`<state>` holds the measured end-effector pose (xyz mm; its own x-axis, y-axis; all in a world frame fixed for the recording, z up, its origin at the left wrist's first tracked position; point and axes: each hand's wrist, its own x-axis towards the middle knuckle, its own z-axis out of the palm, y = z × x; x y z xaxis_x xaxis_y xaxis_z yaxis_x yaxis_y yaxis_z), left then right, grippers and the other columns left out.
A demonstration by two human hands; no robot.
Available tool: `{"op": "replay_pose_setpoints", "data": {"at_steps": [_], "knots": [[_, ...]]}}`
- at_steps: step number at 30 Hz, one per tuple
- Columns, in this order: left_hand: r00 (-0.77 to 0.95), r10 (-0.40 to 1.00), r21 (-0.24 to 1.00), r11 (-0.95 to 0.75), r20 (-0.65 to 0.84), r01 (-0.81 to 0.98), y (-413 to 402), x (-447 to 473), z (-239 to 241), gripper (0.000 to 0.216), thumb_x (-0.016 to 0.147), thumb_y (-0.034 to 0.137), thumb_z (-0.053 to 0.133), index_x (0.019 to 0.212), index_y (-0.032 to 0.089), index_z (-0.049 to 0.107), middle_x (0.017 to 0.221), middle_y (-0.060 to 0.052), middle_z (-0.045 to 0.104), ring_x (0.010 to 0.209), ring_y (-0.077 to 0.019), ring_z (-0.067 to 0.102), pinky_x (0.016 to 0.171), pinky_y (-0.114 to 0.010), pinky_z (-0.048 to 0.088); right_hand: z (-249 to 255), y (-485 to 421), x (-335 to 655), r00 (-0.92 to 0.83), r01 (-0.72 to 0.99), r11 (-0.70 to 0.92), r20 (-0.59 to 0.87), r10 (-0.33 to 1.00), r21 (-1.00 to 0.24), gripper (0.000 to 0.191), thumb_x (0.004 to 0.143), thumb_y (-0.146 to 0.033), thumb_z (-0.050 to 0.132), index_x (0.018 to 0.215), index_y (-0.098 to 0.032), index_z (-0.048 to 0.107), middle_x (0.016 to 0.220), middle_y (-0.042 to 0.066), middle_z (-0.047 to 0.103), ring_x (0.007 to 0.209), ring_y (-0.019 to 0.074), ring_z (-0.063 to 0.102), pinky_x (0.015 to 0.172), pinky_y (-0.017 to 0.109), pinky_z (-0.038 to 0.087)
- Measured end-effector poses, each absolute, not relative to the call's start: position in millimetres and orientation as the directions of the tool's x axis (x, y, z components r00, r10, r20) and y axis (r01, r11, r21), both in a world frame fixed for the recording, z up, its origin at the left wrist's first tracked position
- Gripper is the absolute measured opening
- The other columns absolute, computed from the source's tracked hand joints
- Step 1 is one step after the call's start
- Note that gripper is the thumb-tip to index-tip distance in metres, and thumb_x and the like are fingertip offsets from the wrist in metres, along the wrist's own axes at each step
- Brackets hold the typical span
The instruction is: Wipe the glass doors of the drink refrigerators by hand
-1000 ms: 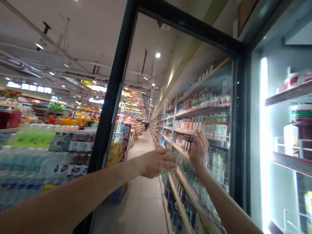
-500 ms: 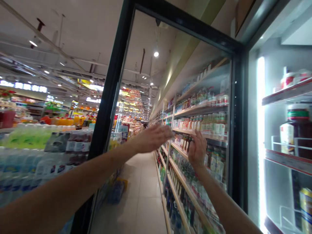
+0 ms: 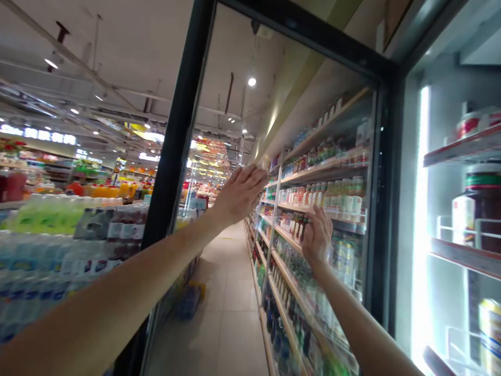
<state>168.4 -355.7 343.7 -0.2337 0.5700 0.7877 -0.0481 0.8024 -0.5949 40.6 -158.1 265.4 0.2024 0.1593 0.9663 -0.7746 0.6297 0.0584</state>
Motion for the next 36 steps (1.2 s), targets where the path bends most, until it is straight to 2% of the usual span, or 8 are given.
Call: {"op": "replay_pose_setpoints", "data": {"at_steps": [2,6,12,16,24,31,34,36], "knots": [[-0.232,0.595,-0.619,0.784,0.77,-0.045,-351.3,166.3,337.1,0.044,0.09,0.023,0.036,0.133,0.018,0.04,0.141,-0.006,0.041,0.136,-0.0256,0.024,0.11,-0.046,0.021,265.1,-158.1,41.0,0.194,-0.774,0.631,0.968,0.162,0.05,0.03,0.088,-0.025,0.035,0.105,-0.018,0.058,0.128,0.013,0.054,0.127,0.0232,0.042,0.101,0.049,0.033],[-0.278,0.874,-0.88,0.45,0.398,0.152,-339.6,155.3,302.6,0.04,0.091,0.023,0.034,0.13,0.022,0.042,0.14,0.001,0.043,0.134,-0.0173,0.028,0.112,-0.038,0.019,265.8,-155.6,39.3,0.203,-0.778,0.625,0.966,0.16,0.06,0.031,0.088,-0.024,0.034,0.107,-0.017,0.057,0.128,0.013,0.054,0.127,0.0236,0.042,0.101,0.049,0.034],[-0.242,0.626,-0.64,0.768,0.741,0.027,-334.6,153.9,330.8,0.054,0.09,0.026,0.038,0.139,0.01,0.026,0.148,-0.011,0.026,0.138,-0.0198,0.018,0.112,-0.036,0.021,268.9,-179.7,63.6,0.274,-0.892,0.418,0.941,0.2,0.171,0.045,0.088,-0.023,0.033,0.133,-0.019,0.036,0.141,0.013,0.038,0.131,0.023,0.036,0.103,0.049,0.035],[-0.173,0.543,-0.554,0.832,0.822,-0.026,-347.3,164.4,328.3,0.067,0.085,0.033,0.044,0.139,0.001,0.021,0.148,-0.02,0.021,0.139,-0.0252,0.013,0.112,-0.04,0.02,273.7,-228.1,104.2,0.155,-0.927,0.346,0.988,0.003,0.144,0.054,0.09,-0.025,0.028,0.143,-0.019,0.018,0.144,0.012,0.033,0.134,0.0216,0.031,0.105,0.046,0.034],[-0.125,0.487,-0.5,0.858,0.865,-0.118,-381.5,178.7,302.0,0.096,0.076,0.069,0.042,0.142,0.004,0.016,0.146,-0.02,0.025,0.138,-0.0299,0.017,0.112,-0.049,0.015,305.2,-212.4,91.1,0.093,-0.706,0.703,0.995,-0.028,0.086,0.045,0.084,-0.032,0.046,0.129,-0.026,0.046,0.14,0.011,0.037,0.129,0.0287,0.032,0.105,0.056,0.021],[-0.122,0.462,-0.477,0.862,0.878,-0.169,-368.0,173.6,300.5,0.084,0.081,0.061,0.043,0.141,0.008,0.02,0.147,-0.018,0.025,0.138,-0.0303,0.015,0.112,-0.051,0.016,286.2,-73.3,-3.2,0.048,-0.636,0.707,0.899,0.436,-0.309,0.047,0.085,-0.026,0.029,0.127,-0.014,0.047,0.13,0.021,0.045,0.123,0.0328,0.041,0.094,0.064,0.031],[-0.092,0.461,-0.47,0.866,0.883,-0.173,-369.1,172.1,298.8,0.079,0.084,0.056,0.042,0.142,0.009,0.018,0.146,-0.017,0.027,0.138,-0.029,0.017,0.112,-0.05,0.017,284.8,-138.2,31.5,0.096,-0.657,0.74,0.958,0.269,-0.142,0.042,0.085,-0.028,0.036,0.124,-0.023,0.05,0.137,0.013,0.043,0.128,0.0273,0.036,0.1,0.054,0.032],[-0.072,0.461,-0.467,0.87,0.884,-0.161,-371.0,171.4,298.1,0.074,0.086,0.052,0.041,0.143,0.011,0.017,0.146,-0.016,0.029,0.137,-0.0277,0.019,0.111,-0.049,0.019,282.0,-189.1,61.5,0.172,-0.667,0.731,0.984,-0.04,0.146,0.043,0.084,-0.026,0.042,0.127,-0.028,0.048,0.144,0.009,0.034,0.134,0.0255,0.027,0.105,0.051,0.027]]}}
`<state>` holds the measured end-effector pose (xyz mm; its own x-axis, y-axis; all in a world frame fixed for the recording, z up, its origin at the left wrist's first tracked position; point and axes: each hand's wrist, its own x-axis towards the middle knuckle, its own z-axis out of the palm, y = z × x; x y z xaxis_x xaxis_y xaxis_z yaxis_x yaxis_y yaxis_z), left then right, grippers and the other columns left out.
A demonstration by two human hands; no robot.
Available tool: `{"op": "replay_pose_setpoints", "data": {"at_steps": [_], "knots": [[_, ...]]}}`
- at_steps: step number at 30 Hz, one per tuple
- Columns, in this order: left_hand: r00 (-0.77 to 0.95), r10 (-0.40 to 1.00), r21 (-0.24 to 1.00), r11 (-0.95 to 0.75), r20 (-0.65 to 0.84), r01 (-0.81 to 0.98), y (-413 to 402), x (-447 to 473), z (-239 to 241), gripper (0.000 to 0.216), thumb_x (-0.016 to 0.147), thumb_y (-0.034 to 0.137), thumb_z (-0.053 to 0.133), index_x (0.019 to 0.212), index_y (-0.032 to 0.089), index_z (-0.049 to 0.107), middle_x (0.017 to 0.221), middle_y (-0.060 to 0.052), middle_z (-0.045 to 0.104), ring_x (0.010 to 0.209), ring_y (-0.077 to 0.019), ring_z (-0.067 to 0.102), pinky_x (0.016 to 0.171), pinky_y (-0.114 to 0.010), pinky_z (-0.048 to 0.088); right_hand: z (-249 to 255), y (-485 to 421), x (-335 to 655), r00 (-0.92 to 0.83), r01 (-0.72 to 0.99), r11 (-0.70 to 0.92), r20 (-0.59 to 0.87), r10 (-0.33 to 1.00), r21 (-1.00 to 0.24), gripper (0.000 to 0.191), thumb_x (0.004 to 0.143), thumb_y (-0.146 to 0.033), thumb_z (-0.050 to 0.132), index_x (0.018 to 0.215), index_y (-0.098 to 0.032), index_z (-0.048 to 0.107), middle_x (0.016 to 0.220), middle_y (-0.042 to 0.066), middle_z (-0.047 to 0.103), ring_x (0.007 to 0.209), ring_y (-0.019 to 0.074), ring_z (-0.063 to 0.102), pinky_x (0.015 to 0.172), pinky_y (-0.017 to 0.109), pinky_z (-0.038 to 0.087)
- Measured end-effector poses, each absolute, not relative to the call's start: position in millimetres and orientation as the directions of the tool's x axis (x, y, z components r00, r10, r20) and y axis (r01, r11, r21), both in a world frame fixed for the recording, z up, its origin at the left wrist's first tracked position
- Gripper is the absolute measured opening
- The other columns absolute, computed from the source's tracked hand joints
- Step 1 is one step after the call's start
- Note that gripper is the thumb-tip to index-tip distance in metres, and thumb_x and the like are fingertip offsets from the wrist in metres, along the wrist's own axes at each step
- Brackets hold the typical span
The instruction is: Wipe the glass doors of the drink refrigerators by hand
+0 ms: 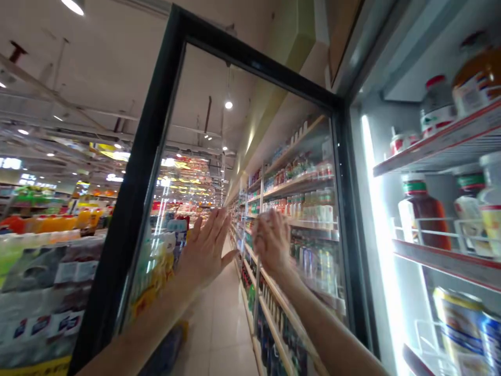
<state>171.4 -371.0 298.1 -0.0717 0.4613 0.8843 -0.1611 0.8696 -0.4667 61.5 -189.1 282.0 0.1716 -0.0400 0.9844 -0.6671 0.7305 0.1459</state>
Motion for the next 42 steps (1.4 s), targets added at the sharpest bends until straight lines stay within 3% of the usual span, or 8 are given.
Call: {"op": "replay_pose_setpoints", "data": {"at_steps": [3,9,16,23,28,30,36,42], "knots": [[-0.081,0.442,-0.449,0.883,0.893,-0.134,-372.5,170.6,297.2,0.071,0.087,0.047,0.041,0.143,0.013,0.015,0.146,-0.014,0.029,0.137,-0.0266,0.019,0.112,-0.048,0.019,275.5,-203.2,72.4,0.213,-0.664,0.674,0.946,-0.245,0.324,0.043,0.083,-0.027,0.046,0.126,-0.031,0.048,0.146,0.006,0.032,0.136,0.0243,0.023,0.108,0.052,0.021],[-0.116,0.416,-0.43,0.889,0.902,-0.154,-370.3,167.9,299.7,0.068,0.088,0.049,0.038,0.142,0.011,0.021,0.147,-0.014,0.026,0.138,-0.0265,0.016,0.112,-0.049,0.015,267.1,-123.7,20.8,-0.061,-0.634,0.669,0.888,0.456,-0.388,0.048,0.086,-0.027,0.03,0.13,-0.014,0.046,0.14,0.02,0.035,0.132,0.0319,0.029,0.1,0.064,0.024],[-0.062,0.386,-0.391,0.912,0.92,-0.121,-370.4,170.5,271.0,0.06,0.09,0.044,0.033,0.141,0.012,0.026,0.145,-0.012,0.031,0.137,-0.0243,0.023,0.112,-0.046,0.015,232.6,-192.9,60.7,0.149,-0.65,0.735,0.981,-0.123,0.191,0.042,0.086,-0.027,0.042,0.127,-0.028,0.047,0.145,0.009,0.031,0.136,0.0266,0.023,0.106,0.054,0.023],[-0.077,0.37,-0.376,0.923,0.926,-0.082,-366.9,171.1,215.2,0.06,0.091,0.041,0.032,0.143,0.015,0.018,0.141,-0.011,0.037,0.136,-0.0226,0.025,0.113,-0.045,0.011,223.7,-115.3,10.3,-0.043,-0.582,0.682,0.854,0.519,-0.443,0.049,0.09,-0.031,0.029,0.133,-0.011,0.042,0.138,0.023,0.037,0.131,0.0322,0.031,0.1,0.057,0.028],[-0.079,0.361,-0.365,0.929,0.929,-0.056,-368.1,171.0,220.4,0.061,0.09,0.043,0.035,0.143,0.017,0.018,0.142,-0.01,0.036,0.135,-0.0227,0.027,0.113,-0.045,0.013,203.9,-194.0,62.4,0.131,-0.668,0.729,0.988,-0.087,0.153,0.043,0.083,-0.026,0.045,0.126,-0.028,0.049,0.145,0.008,0.032,0.135,0.0274,0.025,0.107,0.054,0.022],[-0.079,0.355,-0.36,0.932,0.931,-0.047,-368.7,171.3,221.0,0.061,0.09,0.043,0.035,0.143,0.018,0.018,0.142,-0.01,0.037,0.135,-0.0222,0.028,0.113,-0.045,0.013,192.6,-186.9,60.7,0.155,-0.664,0.707,0.97,-0.188,0.243,0.042,0.083,-0.025,0.046,0.124,-0.03,0.05,0.145,0.007,0.033,0.136,0.0266,0.026,0.107,0.055,0.02],[-0.082,0.363,-0.367,0.929,0.928,-0.05,-368.6,170.2,219.5,0.062,0.09,0.041,0.037,0.143,0.016,0.018,0.142,-0.011,0.037,0.136,-0.0228,0.024,0.113,-0.045,0.011,180.2,-119.8,16.4,-0.074,-0.532,0.706,0.857,0.511,-0.467,0.049,0.089,-0.028,0.028,0.135,-0.016,0.038,0.141,0.021,0.035,0.132,0.0324,0.03,0.097,0.064,0.029],[-0.063,0.36,-0.363,0.932,0.931,-0.026,-372.1,171.6,220.5,0.063,0.089,0.044,0.039,0.143,0.02,0.017,0.141,-0.01,0.039,0.133,-0.0228,0.031,0.112,-0.043,0.015,159.4,-198.8,73.6,0.161,-0.676,0.68,0.957,-0.24,0.284,0.046,0.082,-0.024,0.046,0.127,-0.031,0.046,0.146,0.007,0.03,0.135,0.0296,0.027,0.105,0.057,0.025]]}}
